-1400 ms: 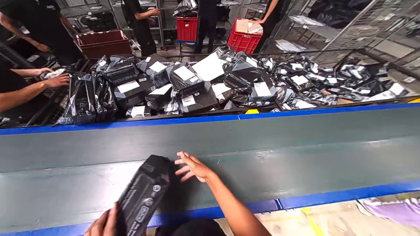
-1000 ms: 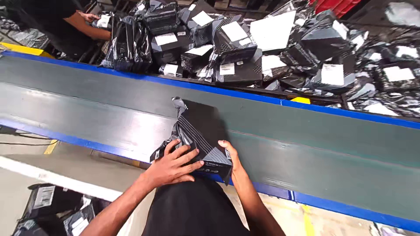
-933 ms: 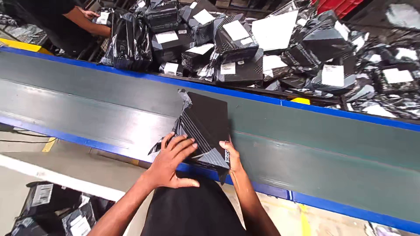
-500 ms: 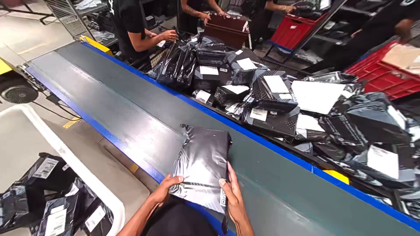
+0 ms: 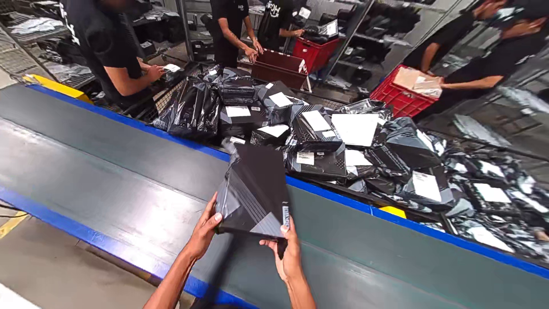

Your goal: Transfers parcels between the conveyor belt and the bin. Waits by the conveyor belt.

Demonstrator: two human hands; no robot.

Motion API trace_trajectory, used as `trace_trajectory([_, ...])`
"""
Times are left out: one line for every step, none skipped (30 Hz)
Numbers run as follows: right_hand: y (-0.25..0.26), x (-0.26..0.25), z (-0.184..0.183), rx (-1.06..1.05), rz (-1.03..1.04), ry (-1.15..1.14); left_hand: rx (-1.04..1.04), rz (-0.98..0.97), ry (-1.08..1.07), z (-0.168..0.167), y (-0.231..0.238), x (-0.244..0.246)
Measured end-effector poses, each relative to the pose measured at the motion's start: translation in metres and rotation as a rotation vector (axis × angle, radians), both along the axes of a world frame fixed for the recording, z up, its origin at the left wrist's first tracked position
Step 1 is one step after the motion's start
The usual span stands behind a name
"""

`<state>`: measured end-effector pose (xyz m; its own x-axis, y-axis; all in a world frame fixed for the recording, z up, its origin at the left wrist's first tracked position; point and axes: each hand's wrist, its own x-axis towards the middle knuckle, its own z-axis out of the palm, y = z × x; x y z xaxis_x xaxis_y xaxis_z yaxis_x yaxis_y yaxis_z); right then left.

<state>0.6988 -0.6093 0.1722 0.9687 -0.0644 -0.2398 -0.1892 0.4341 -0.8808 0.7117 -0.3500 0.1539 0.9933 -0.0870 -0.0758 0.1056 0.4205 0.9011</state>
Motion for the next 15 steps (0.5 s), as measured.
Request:
trace_trajectory([-0.003,0.021,0.017,-0.033,-0.072,-0.093,0.012,-0.018,-0.104,0.016,0.004,0.022])
trace_trajectory([-0.008,0.045,0.035,-0.102,-0.137,-0.201,0.050,0.000,-0.172,0.033,0.010,0.038])
trace_trajectory([-0.014,0.071,0.054,-0.202,-0.193,-0.312,0.091,0.032,-0.214,0.046,0.018,0.047])
trace_trajectory([-0.020,0.101,0.075,-0.304,-0.243,-0.413,0.130,0.077,-0.240,0.055,0.026,0.052])
trace_trajectory([-0.025,0.133,0.094,-0.384,-0.288,-0.491,0.163,0.127,-0.250,0.057,0.036,0.051])
trace_trajectory([-0.031,0.167,0.111,-0.422,-0.327,-0.544,0.182,0.166,-0.246,0.052,0.046,0.046])
trace_trajectory([-0.035,0.202,0.126,-0.432,-0.366,-0.573,0.192,0.186,-0.227,0.043,0.057,0.037])
trace_trajectory([-0.039,0.238,0.138,-0.429,-0.394,-0.579,0.200,0.198,-0.191,0.030,0.070,0.024])
trace_trajectory([-0.043,0.275,0.147,-0.402,-0.410,-0.561,0.211,0.213,-0.145,0.016,0.083,0.010])
trace_trajectory([-0.048,0.312,0.154,-0.357,-0.403,-0.513,0.227,0.245,-0.088,0.002,0.096,-0.005])
trace_trajectory([-0.054,0.348,0.158,-0.314,-0.378,-0.437,0.250,0.291,-0.016,-0.010,0.107,-0.023])
trace_trajectory([-0.060,0.381,0.158,-0.291,-0.343,-0.336,0.279,0.340,0.060,-0.019,0.118,-0.042])
trace_trajectory([-0.064,0.409,0.155,-0.323,-0.310,-0.205,0.304,0.385,0.133,-0.026,0.128,-0.061])
trace_trajectory([-0.068,0.427,0.145,-0.408,-0.285,-0.062,0.326,0.431,0.192,-0.032,0.138,-0.082])
trace_trajectory([-0.068,0.437,0.133,-0.515,-0.237,0.062,0.349,0.483,0.229,-0.037,0.147,-0.102])
